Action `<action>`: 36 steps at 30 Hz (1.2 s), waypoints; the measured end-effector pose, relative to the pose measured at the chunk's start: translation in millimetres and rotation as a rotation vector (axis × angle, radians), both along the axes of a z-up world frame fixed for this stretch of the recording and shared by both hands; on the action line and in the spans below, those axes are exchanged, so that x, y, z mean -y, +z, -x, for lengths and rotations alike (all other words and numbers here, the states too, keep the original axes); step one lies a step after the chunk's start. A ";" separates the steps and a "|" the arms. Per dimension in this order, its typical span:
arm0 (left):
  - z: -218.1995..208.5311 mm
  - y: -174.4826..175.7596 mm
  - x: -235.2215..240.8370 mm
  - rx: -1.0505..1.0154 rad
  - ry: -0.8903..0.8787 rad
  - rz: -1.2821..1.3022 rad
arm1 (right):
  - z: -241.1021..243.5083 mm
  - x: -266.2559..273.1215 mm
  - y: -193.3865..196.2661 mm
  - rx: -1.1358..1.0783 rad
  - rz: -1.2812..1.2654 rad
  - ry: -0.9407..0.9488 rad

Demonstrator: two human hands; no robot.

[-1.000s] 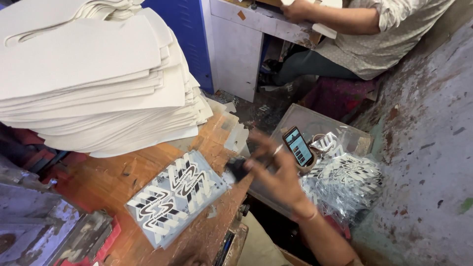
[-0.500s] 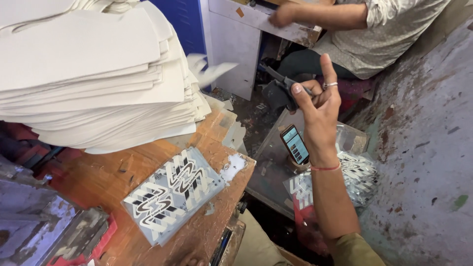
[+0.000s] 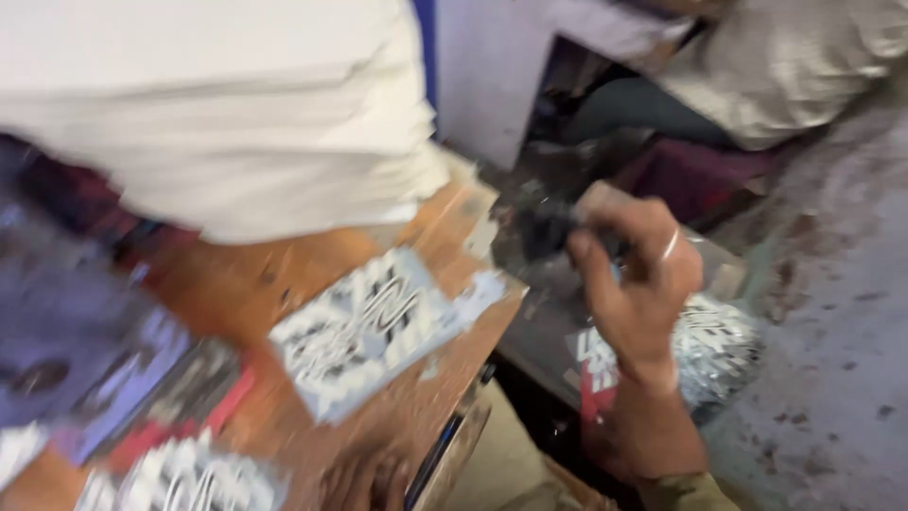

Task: The recorder uses a weeding tool to remove excess vinyl material from die-cut stickers on a workbench.

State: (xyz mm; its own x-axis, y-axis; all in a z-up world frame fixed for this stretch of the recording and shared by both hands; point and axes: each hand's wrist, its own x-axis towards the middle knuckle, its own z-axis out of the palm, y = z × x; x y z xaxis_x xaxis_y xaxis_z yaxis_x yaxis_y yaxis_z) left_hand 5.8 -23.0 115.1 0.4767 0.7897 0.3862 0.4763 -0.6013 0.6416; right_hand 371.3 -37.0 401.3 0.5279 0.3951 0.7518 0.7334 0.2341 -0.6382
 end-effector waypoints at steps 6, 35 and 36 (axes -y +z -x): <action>-25.8 140.5 -0.5 0.046 0.105 0.093 | 43.7 -1.2 -52.8 -0.003 0.501 0.306; -111.4 141.4 -159.8 -0.222 0.163 -0.224 | -114.1 -55.6 -50.0 -0.192 0.136 -0.022; -112.6 142.7 -159.4 -0.220 0.151 -0.225 | -137.7 -50.8 -43.4 -0.191 0.136 -0.035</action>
State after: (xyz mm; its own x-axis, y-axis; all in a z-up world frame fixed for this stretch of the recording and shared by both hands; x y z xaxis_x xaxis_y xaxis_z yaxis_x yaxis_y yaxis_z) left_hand 118.4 136.3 257.8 0.4522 0.7644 0.4597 0.6825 -0.6283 0.3734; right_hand 509.0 13.8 357.9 0.6709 0.4649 0.5777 0.6022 0.1129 -0.7903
